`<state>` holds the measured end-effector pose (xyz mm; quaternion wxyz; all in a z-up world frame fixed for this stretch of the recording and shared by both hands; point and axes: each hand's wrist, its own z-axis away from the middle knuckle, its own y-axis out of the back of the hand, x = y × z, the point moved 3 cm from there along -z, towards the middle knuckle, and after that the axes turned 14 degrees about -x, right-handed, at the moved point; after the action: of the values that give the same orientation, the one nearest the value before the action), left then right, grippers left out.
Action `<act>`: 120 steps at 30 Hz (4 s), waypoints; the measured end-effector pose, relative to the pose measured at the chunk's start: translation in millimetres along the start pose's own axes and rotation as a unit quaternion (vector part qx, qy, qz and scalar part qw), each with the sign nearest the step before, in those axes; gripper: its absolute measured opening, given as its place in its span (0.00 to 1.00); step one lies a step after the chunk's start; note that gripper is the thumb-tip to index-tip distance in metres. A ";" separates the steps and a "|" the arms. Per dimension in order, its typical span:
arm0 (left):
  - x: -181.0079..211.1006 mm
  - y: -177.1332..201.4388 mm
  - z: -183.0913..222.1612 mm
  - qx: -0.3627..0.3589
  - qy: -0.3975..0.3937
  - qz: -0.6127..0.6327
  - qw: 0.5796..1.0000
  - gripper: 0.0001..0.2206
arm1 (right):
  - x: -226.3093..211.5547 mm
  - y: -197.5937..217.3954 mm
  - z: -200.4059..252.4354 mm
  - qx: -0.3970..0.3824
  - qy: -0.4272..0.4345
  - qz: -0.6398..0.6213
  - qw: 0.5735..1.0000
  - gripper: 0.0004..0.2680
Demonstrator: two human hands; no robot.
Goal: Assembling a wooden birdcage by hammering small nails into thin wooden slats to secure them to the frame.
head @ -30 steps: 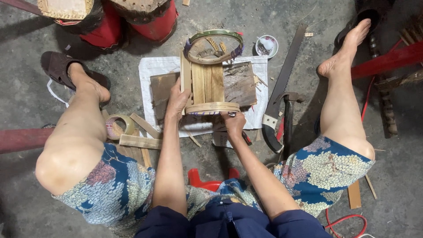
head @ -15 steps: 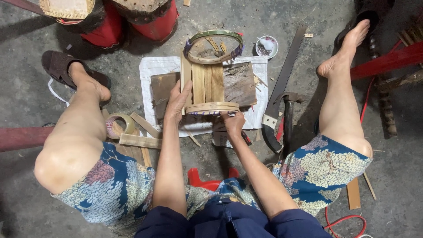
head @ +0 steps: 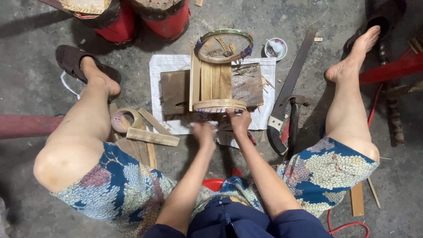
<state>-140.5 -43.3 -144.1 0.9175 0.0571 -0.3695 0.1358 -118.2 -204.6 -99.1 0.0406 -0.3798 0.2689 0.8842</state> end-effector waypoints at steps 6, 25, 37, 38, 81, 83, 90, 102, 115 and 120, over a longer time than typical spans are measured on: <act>64.9 -50.1 59.3 -0.178 0.078 0.058 0.979 0.17 | -25.3 5.9 11.7 -0.002 -0.019 -0.008 1.000 0.14; 15.1 -66.9 5.1 -0.118 0.067 0.130 0.982 0.12 | -35.7 9.5 11.8 -0.012 -0.008 -0.030 0.999 0.11; 24.8 -73.8 13.8 -0.093 0.069 0.131 0.985 0.12 | -71.3 16.3 43.5 -0.025 -0.004 -0.090 0.996 0.14; 25.4 -74.6 14.5 -0.090 0.069 0.130 0.985 0.12 | -71.3 16.6 43.1 -0.023 -0.006 -0.089 0.996 0.13; 9.4 -76.3 6.3 -0.074 0.060 0.210 0.973 0.15 | -215.4 82.8 -83.2 -0.069 0.312 0.036 0.947 0.10; 15.2 -78.1 11.1 -0.075 0.059 0.210 0.973 0.16 | -211.8 82.3 -81.1 -0.066 0.306 0.013 0.950 0.10; 15.6 -85.0 20.4 -0.059 0.051 0.226 0.971 0.16 | -197.3 85.1 -86.7 -0.053 0.271 -0.025 0.961 0.10; 42.9 -83.0 36.8 -0.059 0.048 0.202 0.976 0.17 | -195.4 84.5 -88.0 -0.037 0.274 -0.027 0.961 0.11; 20.4 -79.5 21.4 -0.057 0.059 0.231 0.969 0.20 | -194.2 82.0 -87.9 -0.034 0.273 -0.031 0.961 0.11; 9.2 -82.4 11.1 -0.055 0.065 0.200 0.976 0.22 | -201.7 81.6 -77.6 -0.027 0.276 -0.023 0.960 0.10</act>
<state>-117.5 -122.5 -130.1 0.8955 -0.0777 -0.3198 0.2998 52.5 -286.7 33.1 -0.0251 -0.6161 0.2373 0.7507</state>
